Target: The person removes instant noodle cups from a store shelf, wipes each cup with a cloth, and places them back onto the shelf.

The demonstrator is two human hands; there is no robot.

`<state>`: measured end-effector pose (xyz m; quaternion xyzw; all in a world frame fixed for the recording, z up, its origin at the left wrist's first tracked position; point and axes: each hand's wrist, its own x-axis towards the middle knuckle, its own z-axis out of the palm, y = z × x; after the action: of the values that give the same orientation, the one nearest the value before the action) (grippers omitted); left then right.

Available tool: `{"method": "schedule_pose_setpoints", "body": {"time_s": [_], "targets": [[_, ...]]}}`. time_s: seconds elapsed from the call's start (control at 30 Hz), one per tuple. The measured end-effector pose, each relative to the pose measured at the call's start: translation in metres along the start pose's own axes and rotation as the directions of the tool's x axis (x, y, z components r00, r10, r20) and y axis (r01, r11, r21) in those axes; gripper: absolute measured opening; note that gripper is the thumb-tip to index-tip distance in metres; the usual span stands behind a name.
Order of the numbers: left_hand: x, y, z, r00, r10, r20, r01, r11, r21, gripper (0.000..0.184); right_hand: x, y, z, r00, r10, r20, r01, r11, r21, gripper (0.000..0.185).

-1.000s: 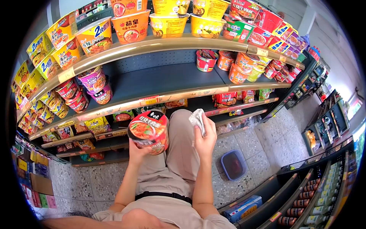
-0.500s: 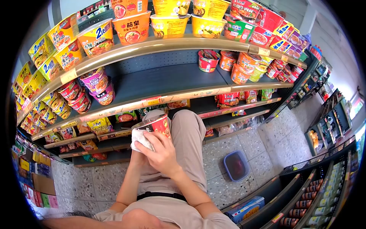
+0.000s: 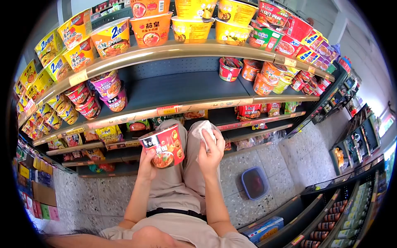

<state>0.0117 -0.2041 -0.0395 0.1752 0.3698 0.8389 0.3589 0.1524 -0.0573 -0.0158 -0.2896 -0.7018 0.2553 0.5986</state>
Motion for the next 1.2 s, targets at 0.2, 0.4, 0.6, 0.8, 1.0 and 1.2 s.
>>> {"method": "schedule_pose_setpoints", "body": {"time_s": [0.2,0.4,0.6,0.8,1.0,1.2], "targets": [[0.008,-0.005,-0.003,1.0,-0.012,-0.014,0.012,1.0,0.009,0.051,-0.019,-0.064,-0.004,0.871,-0.422,0.251,0.399,0.906,0.138,0.046],[0.005,-0.005,-0.007,0.999,0.024,-0.03,-0.024,0.999,0.025,0.051,-0.033,-0.077,0.005,0.809,-0.483,0.335,0.475,0.873,0.111,0.046],[0.001,0.01,-0.001,0.998,0.031,-0.048,-0.03,0.999,0.029,0.053,-0.02,-0.02,0.001,0.947,-0.235,0.218,0.273,0.948,-0.165,0.043],[0.001,0.01,-0.001,0.999,0.041,-0.02,-0.041,0.999,-0.004,0.048,-0.021,-0.012,-0.007,0.985,-0.1,0.141,0.105,0.994,-0.031,0.044],[0.006,0.007,-0.003,1.0,-0.002,-0.022,0.002,1.0,-0.013,0.045,-0.034,-0.067,-0.004,0.799,-0.495,0.34,0.449,0.868,0.211,0.046],[0.002,0.014,0.0,0.996,0.067,-0.057,-0.064,0.997,0.051,0.046,-0.034,-0.066,-0.003,0.803,-0.475,0.362,0.432,0.88,0.197,0.044]]}}
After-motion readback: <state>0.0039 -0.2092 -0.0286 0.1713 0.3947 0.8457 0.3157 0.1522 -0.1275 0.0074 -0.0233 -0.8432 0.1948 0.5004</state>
